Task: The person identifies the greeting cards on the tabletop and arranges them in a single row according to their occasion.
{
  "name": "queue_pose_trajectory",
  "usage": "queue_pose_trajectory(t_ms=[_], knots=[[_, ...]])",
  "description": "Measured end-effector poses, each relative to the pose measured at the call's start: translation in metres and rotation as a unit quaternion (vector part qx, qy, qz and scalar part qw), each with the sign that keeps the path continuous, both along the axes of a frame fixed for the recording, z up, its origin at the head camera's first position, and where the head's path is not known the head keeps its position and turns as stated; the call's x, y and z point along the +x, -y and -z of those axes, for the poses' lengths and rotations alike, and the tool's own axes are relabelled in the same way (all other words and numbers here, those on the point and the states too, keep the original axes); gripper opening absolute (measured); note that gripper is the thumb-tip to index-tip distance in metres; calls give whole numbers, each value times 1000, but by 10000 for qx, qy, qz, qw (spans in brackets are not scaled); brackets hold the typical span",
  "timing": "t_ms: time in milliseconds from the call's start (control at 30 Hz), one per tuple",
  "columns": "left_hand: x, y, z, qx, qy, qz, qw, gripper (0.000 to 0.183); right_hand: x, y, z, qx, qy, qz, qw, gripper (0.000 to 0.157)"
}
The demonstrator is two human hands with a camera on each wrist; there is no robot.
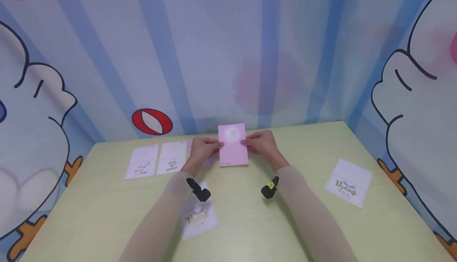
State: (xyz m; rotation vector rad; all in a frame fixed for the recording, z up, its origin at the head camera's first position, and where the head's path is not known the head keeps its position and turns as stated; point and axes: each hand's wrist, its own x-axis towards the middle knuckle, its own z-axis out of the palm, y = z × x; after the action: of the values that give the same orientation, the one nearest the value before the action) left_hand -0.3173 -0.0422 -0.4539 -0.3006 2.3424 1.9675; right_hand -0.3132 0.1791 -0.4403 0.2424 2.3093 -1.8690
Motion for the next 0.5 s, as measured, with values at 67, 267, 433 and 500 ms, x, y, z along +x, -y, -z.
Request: queue_pose_trajectory(t_ms=[67, 267, 433, 500], knots=[[-3, -1, 1, -218, -42, -7, 9998, 16, -4, 3, 1, 167, 60, 129, 9998, 36], [-8, -3, 2, -844, -261, -210, 9959, 15, -17, 13, 4, 848, 113, 260, 9960, 34], [-9, -7, 3, -1654, -445, -207, 9850, 17, -23, 16, 8, 1072, 161, 306, 9936, 32], [-9, -9, 3, -1878, -512, -199, 9807, 16, -24, 15, 10, 1148, 168, 296, 9928, 31]])
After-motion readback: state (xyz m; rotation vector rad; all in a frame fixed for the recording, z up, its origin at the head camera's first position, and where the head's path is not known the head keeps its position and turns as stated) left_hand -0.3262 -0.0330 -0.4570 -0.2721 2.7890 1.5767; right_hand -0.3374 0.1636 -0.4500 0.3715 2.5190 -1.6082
